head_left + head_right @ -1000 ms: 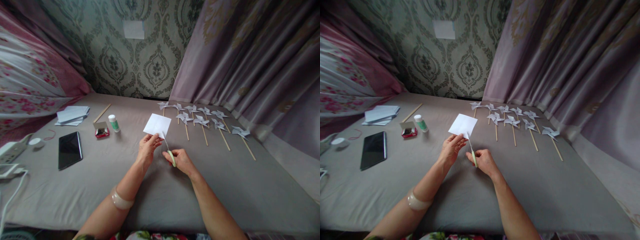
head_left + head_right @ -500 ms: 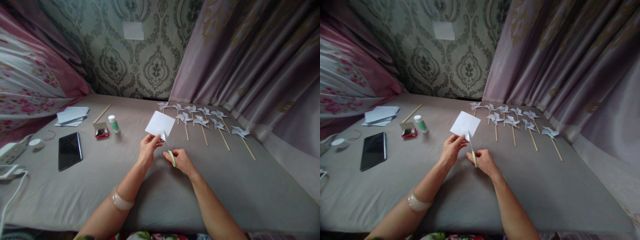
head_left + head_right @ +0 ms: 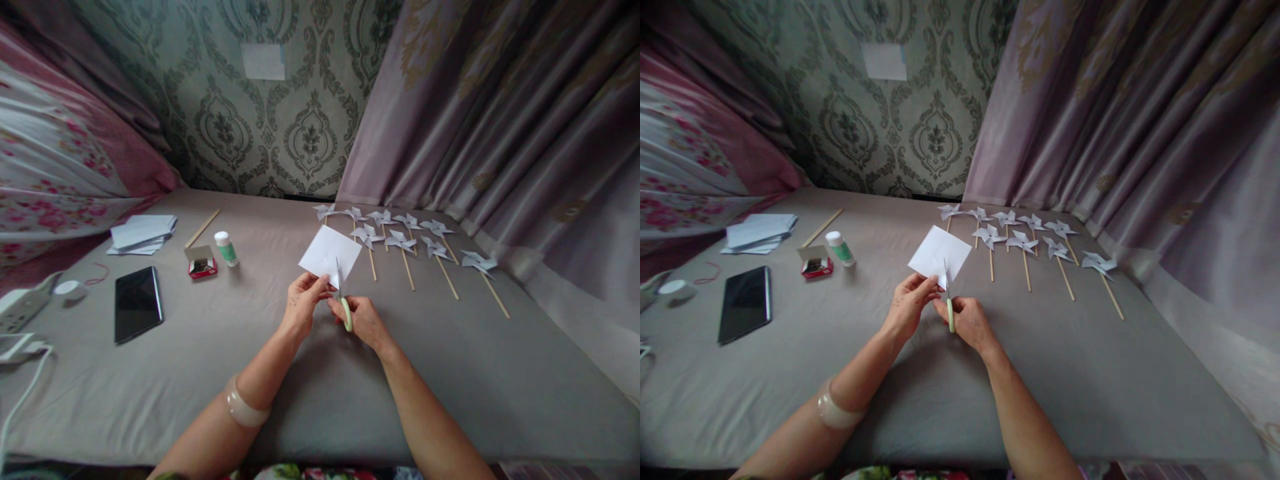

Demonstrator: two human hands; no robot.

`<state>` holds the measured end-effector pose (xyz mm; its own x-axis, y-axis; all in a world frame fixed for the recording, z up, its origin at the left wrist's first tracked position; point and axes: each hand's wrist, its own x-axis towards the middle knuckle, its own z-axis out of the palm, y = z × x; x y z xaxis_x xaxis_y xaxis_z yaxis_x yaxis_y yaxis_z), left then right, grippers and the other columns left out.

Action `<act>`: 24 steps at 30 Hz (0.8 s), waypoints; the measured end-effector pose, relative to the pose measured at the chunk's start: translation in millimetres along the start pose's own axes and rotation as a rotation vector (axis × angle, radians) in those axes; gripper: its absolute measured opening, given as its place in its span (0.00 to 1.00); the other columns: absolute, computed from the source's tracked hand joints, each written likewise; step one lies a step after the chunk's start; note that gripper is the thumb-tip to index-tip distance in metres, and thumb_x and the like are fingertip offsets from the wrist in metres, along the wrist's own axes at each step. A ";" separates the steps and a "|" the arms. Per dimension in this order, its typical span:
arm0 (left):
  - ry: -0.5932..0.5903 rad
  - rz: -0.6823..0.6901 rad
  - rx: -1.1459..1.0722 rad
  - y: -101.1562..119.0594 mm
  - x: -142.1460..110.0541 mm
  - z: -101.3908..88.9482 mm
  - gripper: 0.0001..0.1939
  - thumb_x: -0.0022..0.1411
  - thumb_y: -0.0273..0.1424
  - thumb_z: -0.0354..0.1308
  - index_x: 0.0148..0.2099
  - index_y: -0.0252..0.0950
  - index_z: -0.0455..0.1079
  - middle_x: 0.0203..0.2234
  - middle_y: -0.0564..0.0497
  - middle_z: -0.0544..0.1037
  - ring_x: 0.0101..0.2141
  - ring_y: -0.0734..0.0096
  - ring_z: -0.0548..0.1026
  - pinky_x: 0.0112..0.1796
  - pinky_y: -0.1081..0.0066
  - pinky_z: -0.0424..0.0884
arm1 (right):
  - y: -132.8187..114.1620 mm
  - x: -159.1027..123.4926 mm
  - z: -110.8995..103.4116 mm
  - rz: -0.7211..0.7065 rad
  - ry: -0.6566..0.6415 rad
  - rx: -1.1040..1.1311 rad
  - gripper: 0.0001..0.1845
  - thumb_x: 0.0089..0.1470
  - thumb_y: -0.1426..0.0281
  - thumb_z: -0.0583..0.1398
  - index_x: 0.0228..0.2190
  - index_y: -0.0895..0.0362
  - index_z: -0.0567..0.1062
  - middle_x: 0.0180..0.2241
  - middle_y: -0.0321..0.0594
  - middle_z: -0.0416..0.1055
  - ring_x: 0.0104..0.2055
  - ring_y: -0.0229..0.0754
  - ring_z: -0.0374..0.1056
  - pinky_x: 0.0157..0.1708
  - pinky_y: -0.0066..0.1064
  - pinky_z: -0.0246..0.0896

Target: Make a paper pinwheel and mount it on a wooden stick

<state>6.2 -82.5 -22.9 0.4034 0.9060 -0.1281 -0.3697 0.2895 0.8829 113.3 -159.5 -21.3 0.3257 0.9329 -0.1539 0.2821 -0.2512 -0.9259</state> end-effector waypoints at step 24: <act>-0.008 0.017 -0.035 0.6 0.7 -0.7 0.14 0.46 0.36 0.68 0.29 0.31 0.71 0.22 0.51 0.75 0.25 0.75 0.74 0.28 0.75 0.69 | 5.7 1.7 0.4 -0.018 0.060 0.023 0.24 0.43 0.53 0.63 0.13 0.58 0.68 0.12 0.31 0.58 0.17 0.32 0.50 0.18 0.27 0.43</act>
<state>5.7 -81.5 -22.8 0.4033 0.9085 -0.1099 -0.4056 0.2851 0.8684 115.2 -159.2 -26.9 0.3748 0.9197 -0.1169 0.2679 -0.2281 -0.9361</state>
